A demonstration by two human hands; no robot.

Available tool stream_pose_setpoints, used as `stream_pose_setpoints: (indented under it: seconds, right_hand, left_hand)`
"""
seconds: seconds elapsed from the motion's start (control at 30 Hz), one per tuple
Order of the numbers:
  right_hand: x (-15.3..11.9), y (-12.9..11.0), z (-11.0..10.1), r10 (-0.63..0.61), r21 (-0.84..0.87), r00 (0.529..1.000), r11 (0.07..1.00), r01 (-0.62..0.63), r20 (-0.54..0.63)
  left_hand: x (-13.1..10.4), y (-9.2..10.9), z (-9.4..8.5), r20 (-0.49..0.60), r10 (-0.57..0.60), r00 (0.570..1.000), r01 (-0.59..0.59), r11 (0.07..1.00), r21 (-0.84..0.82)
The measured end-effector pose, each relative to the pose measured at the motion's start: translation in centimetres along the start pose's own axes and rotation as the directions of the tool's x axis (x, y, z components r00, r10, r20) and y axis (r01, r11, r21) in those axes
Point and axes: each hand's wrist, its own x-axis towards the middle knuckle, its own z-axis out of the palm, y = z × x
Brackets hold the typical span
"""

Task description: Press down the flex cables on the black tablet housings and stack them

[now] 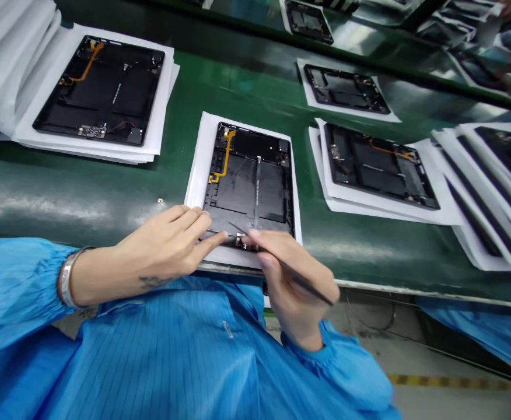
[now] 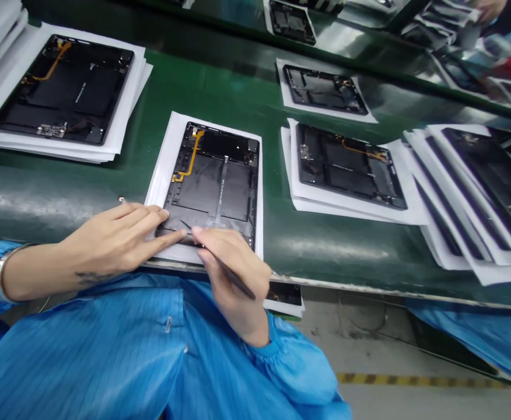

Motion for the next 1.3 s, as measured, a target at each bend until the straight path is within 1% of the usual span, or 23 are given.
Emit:
stream_pose_setpoints:
  seconds: [0.07, 0.13, 0.23, 0.37, 0.47, 0.53, 0.6, 0.63, 0.7, 0.77, 0.87, 0.97, 1.03, 1.13, 1.23, 1.3]
  right_hand:
    - [1.5, -0.3, 0.7, 0.073, 0.075, 0.995, 0.994, -0.078, 0.065]
    - [2.4, -0.3, 1.3, 0.096, 0.075, 0.989, 0.992, -0.105, 0.114]
    - [2.8, 0.0, 1.7, 0.083, 0.045, 0.983, 0.995, -0.091, 0.165]
    - [2.9, -0.1, 1.6, 0.041, 0.031, 0.978, 0.998, -0.048, 0.202]
    - [3.0, -0.3, 1.5, 0.008, 0.029, 0.975, 0.999, -0.015, 0.224]
    - [3.1, -0.4, 1.6, -0.013, 0.027, 0.971, 1.0, 0.007, 0.238]
    - [3.1, -0.5, 1.7, -0.026, 0.028, 0.969, 0.999, 0.02, 0.246]
    - [3.1, -0.4, 1.7, -0.029, 0.029, 0.968, 0.999, 0.023, 0.248]
    - [3.1, -0.4, 1.7, -0.031, 0.032, 0.968, 0.999, 0.024, 0.25]
    - [3.0, -0.3, 1.3, -0.028, 0.029, 0.968, 0.999, 0.021, 0.249]
    - [2.7, -0.2, 0.1, 0.007, -0.016, 0.973, 1.0, -0.003, 0.232]
    - [2.2, -0.3, -1.4, 0.06, -0.09, 0.975, 0.995, -0.042, 0.213]
    - [2.0, -0.3, -2.0, 0.079, -0.117, 0.975, 0.992, -0.055, 0.208]
    - [1.8, -0.5, -2.0, 0.08, -0.131, 0.975, 0.99, -0.054, 0.207]
    - [1.8, -0.5, -1.7, 0.053, -0.146, 0.981, 0.989, -0.026, 0.187]
    - [1.7, -0.6, -1.6, 0.027, -0.15, 0.982, 0.989, 0.002, 0.188]
  left_hand:
    - [0.3, 0.5, -0.1, 0.013, -0.025, 1.0, 0.025, 0.999, 0.021]
    - [0.4, 0.7, -0.1, 0.015, -0.044, 0.999, 0.044, 0.999, 0.026]
    - [0.3, 0.8, 0.0, -0.015, -0.06, 0.998, 0.06, 0.998, 0.019]
    - [0.3, 0.9, 0.3, -0.038, -0.069, 0.997, 0.07, 0.997, 0.019]
    - [0.4, 0.9, 0.4, -0.052, -0.055, 0.997, 0.057, 0.998, 0.025]
    - [0.1, 0.4, 0.5, -0.068, -0.028, 0.997, 0.03, 0.999, 0.029]
    - [-0.5, -0.3, 0.6, -0.091, -0.008, 0.996, 0.007, 1.0, -0.014]
    - [-1.0, -0.7, 0.8, -0.098, -0.008, 0.995, 0.001, 0.998, -0.067]
    - [-1.9, -1.5, 1.0, -0.081, -0.031, 0.996, 0.014, 0.981, -0.194]
    - [-2.6, -1.8, 1.2, -0.049, -0.052, 0.997, 0.038, 0.965, -0.258]
    - [-2.5, -1.5, 1.1, -0.04, -0.046, 0.998, 0.038, 0.981, -0.193]
    - [-1.7, -0.8, 0.7, -0.067, 0.002, 0.998, -0.008, 0.996, -0.088]
    - [-1.0, -0.5, 0.4, -0.086, 0.027, 0.996, -0.029, 0.999, -0.014]
    - [-0.1, -0.5, 0.3, -0.071, 0.051, 0.996, -0.048, 0.998, 0.04]
    - [0.6, -0.7, 0.6, -0.091, 0.1, 0.991, -0.099, 0.995, 0.013]
    - [1.0, -0.7, 0.8, -0.111, 0.11, 0.988, -0.111, 0.994, 0.001]
